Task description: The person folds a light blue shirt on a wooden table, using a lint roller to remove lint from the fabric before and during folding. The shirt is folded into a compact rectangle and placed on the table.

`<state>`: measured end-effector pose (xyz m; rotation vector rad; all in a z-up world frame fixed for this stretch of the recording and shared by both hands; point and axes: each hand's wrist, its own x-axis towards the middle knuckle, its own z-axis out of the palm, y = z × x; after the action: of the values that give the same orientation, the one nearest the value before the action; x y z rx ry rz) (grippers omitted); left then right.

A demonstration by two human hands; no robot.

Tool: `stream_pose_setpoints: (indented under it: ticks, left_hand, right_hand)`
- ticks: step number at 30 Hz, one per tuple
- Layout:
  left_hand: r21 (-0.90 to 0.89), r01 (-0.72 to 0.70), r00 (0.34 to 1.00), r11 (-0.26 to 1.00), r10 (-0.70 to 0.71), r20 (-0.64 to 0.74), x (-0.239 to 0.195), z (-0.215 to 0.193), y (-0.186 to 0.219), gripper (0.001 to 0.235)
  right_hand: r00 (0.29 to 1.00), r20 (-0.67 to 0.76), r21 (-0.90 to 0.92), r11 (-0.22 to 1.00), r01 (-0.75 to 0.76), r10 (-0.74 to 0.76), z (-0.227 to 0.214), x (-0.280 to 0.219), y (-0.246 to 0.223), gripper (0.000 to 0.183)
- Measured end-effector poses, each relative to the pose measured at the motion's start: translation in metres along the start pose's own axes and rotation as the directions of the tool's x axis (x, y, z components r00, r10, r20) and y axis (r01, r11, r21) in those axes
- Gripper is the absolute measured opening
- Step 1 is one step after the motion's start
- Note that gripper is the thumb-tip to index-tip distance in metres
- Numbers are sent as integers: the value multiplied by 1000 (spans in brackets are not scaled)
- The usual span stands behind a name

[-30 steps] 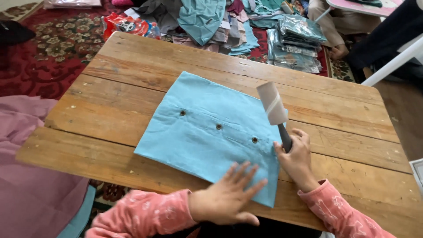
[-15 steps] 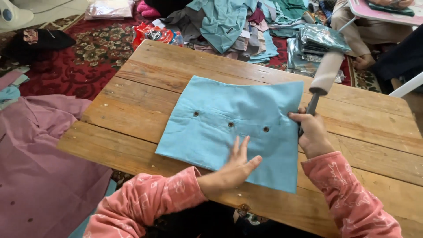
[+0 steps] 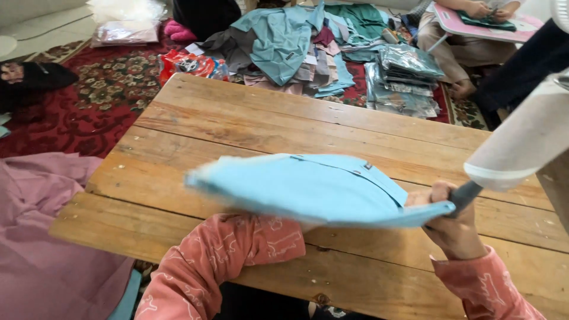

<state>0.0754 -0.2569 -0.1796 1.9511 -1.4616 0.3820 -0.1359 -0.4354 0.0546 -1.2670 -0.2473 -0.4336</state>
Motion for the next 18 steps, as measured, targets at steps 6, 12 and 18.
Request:
stream_pose_setpoints:
  ticks: [6, 12, 18]
  left_hand:
    - [-819, 198, 954, 538, -296, 37, 23, -52, -27, 72]
    - [-899, 173, 845, -402, -408, 345, 59, -152, -74, 93]
    - [-775, 441, 713, -454, -347, 609, 54, -213, -87, 93]
  right_hand:
    - [959, 284, 26, 1000, -15, 7, -79, -33, 12, 39]
    - [941, 268, -538, 842, -30, 205, -87, -62, -6, 33]
    - [951, -168, -704, 644, -300, 260, -144, -89, -15, 11]
